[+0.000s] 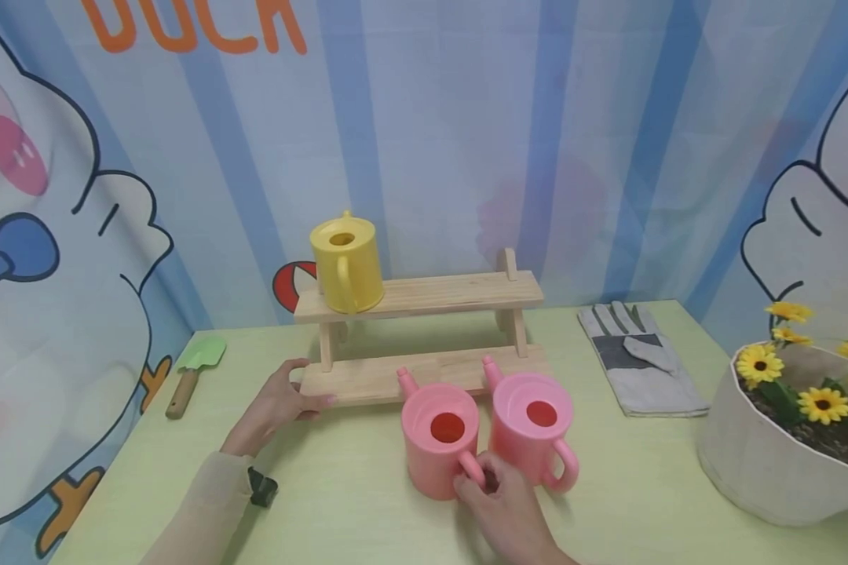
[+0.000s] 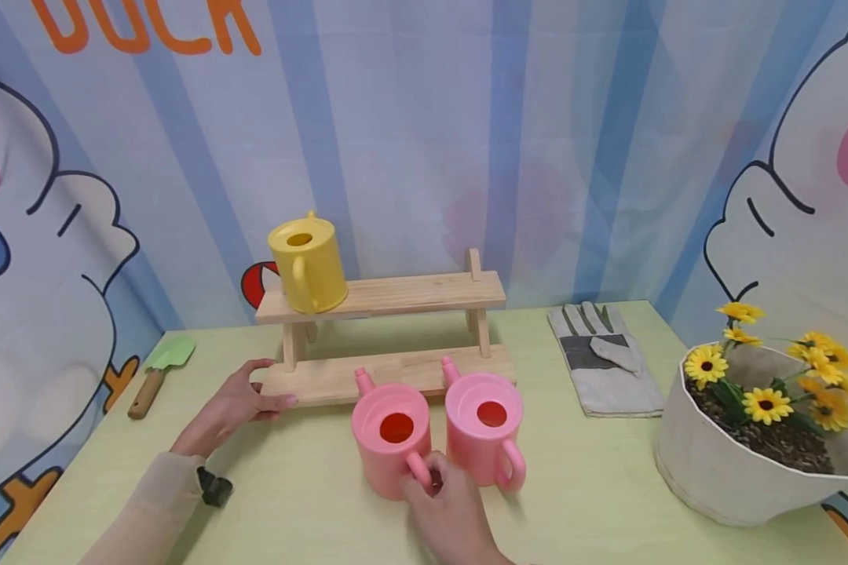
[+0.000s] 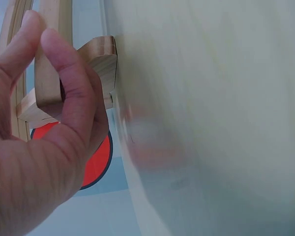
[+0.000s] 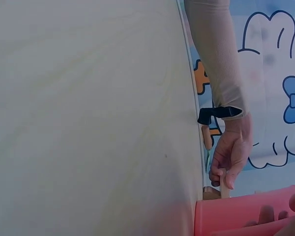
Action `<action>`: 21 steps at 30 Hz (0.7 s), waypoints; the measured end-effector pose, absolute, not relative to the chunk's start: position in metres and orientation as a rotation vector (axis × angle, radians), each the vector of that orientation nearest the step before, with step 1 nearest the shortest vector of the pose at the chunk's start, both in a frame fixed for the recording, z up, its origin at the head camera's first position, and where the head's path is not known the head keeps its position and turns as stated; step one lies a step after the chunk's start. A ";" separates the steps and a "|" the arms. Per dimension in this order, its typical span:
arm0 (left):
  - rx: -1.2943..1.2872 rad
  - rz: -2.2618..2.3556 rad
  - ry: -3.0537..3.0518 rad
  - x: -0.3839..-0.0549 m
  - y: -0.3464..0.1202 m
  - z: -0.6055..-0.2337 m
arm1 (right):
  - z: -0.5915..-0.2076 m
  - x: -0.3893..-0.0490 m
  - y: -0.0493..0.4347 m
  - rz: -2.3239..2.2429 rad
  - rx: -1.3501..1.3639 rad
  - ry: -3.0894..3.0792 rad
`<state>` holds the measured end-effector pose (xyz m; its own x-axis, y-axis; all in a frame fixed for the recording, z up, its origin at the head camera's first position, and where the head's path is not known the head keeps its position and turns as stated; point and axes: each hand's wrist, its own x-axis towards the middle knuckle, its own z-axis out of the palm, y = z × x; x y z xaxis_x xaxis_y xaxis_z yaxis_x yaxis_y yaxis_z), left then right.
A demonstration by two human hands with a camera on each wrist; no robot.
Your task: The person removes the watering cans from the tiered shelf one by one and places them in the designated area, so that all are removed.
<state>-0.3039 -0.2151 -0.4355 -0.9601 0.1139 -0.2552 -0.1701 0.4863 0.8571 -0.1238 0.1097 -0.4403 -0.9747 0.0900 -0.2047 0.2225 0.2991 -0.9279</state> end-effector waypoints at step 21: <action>-0.069 1.434 2.475 -0.305 -0.215 -0.435 | -0.435 -0.113 0.115 -1.850 0.304 2.484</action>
